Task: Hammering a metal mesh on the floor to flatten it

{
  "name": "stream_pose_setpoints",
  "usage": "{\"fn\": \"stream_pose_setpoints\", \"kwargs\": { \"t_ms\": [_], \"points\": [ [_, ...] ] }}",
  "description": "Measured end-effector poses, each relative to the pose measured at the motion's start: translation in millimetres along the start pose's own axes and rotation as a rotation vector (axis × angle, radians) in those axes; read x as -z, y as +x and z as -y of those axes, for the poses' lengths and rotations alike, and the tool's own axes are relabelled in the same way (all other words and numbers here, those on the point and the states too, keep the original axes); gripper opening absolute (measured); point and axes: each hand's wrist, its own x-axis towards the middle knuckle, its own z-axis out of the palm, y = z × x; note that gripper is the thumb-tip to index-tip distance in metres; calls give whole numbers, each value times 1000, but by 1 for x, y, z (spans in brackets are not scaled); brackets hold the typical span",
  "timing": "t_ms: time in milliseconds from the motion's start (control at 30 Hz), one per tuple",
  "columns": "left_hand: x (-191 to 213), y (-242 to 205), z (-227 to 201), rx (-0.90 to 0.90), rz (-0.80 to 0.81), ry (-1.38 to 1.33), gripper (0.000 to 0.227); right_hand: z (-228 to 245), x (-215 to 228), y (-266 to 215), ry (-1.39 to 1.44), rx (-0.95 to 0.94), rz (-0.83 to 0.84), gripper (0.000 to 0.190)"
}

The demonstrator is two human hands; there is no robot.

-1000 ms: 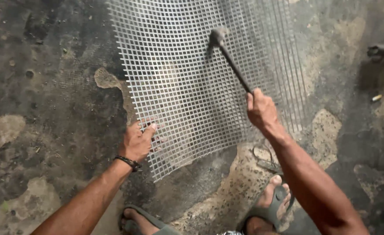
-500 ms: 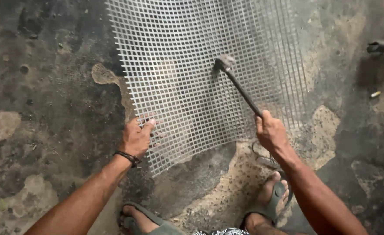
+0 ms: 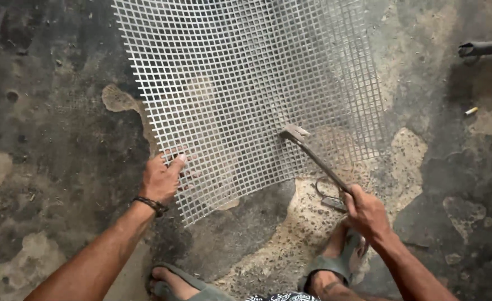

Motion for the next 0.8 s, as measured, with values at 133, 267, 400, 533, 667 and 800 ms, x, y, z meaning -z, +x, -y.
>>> {"fn": "stream_pose_setpoints", "kwargs": {
  "t_ms": [133, 267, 400, 533, 667, 800],
  "points": [
    [3, 4, 10, -118, 31, -39, 17, -13, 0, -25, 18, -52, 107, 16],
    [8, -1, 3, -171, 49, -34, 24, -22, -5, -30, 15, -13, 67, 17],
    [9, 5, 2, -137, 36, 19, 31, -21, -1, -28, 47, -109, 141, 16],
    [13, -5, -6, -72, 45, -131, 20, -5, 11, -26, 131, -120, 129, 18],
    [18, -2, -2, -210, -110, 27, 26, 18, 35, 0, 315, -203, 49, 18],
    [52, -44, -61, -36, -71, 40, 26, 42, 56, 38, 315, -246, -23, 22]
  ]
}}
